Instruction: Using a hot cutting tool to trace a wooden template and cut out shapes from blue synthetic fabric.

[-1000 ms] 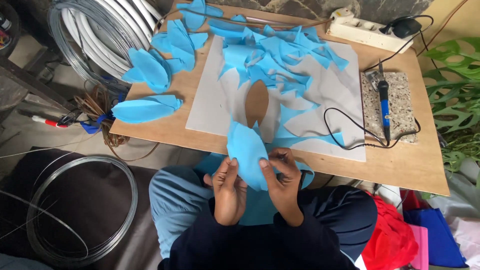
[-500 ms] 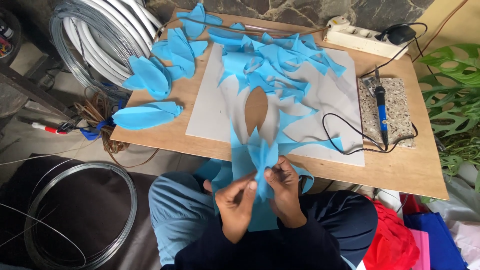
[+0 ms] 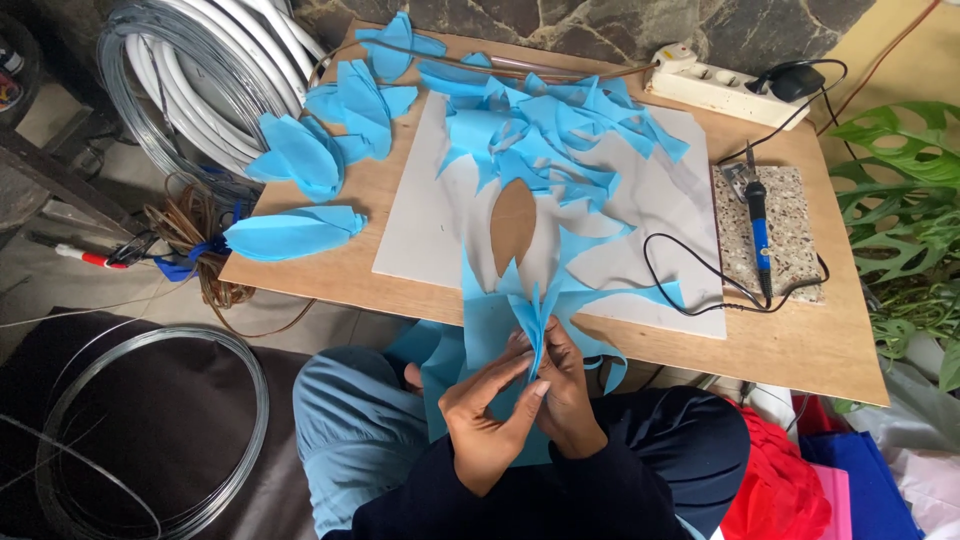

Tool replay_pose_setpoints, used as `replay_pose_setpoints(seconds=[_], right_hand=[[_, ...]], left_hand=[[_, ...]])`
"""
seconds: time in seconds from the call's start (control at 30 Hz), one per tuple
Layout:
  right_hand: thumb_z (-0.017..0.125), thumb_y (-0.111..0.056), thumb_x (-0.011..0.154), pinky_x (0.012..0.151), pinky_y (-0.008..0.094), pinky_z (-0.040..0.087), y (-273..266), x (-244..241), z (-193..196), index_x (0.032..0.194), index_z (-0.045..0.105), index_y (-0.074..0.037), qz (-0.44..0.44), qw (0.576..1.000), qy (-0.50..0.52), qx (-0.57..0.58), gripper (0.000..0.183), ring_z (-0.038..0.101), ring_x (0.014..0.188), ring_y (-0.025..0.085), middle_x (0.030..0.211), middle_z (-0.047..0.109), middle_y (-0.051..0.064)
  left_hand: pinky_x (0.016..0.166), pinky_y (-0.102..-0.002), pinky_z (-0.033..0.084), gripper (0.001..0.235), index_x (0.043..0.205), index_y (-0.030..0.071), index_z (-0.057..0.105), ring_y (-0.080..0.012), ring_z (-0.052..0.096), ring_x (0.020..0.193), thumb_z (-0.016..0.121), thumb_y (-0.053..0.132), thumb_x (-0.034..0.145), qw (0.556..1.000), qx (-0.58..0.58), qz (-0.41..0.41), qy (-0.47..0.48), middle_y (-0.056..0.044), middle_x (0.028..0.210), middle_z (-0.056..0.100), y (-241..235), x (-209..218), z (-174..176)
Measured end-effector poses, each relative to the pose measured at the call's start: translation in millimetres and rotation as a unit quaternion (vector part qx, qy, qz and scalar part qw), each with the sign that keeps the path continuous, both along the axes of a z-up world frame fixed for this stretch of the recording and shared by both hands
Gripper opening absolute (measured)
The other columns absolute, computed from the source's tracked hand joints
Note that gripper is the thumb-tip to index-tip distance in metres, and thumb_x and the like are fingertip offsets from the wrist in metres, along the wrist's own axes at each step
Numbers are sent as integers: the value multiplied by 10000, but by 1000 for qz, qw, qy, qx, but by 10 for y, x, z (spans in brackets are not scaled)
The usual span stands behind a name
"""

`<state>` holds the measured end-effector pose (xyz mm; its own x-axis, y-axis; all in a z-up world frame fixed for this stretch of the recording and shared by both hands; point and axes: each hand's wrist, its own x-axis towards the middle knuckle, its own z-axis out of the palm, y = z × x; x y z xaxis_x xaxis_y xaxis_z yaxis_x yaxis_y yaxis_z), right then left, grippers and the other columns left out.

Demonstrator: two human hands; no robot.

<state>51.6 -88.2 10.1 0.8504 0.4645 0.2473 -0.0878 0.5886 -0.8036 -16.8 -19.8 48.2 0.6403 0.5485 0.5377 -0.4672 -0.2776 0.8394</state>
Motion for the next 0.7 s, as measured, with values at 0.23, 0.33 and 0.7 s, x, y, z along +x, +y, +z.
replay_pose_setpoints(seconds=[0.23, 0.33, 0.7], right_hand=[[615, -219, 828, 706, 281, 422, 15, -9, -66, 897, 566, -91, 6, 999, 36, -8, 154, 511, 784, 166, 823, 531, 47], [616, -197, 819, 667, 284, 432, 10, 0, -140, 852, 568, -71, 12, 999, 45, -3, 139, 513, 791, 177, 777, 534, 49], [636, -190, 798, 750, 296, 439, -40, 9, -291, 1190, 501, -42, 41, 995, 93, 10, 439, 516, 865, 184, 853, 544, 77]], left_hand=[[826, -314, 572, 170, 971, 7, 630, -247, 641, 971, 576, 88, 831, 999, -11, -20, -28, -157, 1009, 638, 27, 5, 8], [803, -294, 578, 180, 985, 18, 629, -236, 646, 965, 566, 104, 839, 1000, -10, -10, -16, -144, 1004, 645, 24, 4, -14], [849, -329, 555, 172, 964, 11, 633, -245, 648, 960, 577, 100, 828, 999, 25, 13, -26, -149, 1002, 644, 1, 1, 30]])
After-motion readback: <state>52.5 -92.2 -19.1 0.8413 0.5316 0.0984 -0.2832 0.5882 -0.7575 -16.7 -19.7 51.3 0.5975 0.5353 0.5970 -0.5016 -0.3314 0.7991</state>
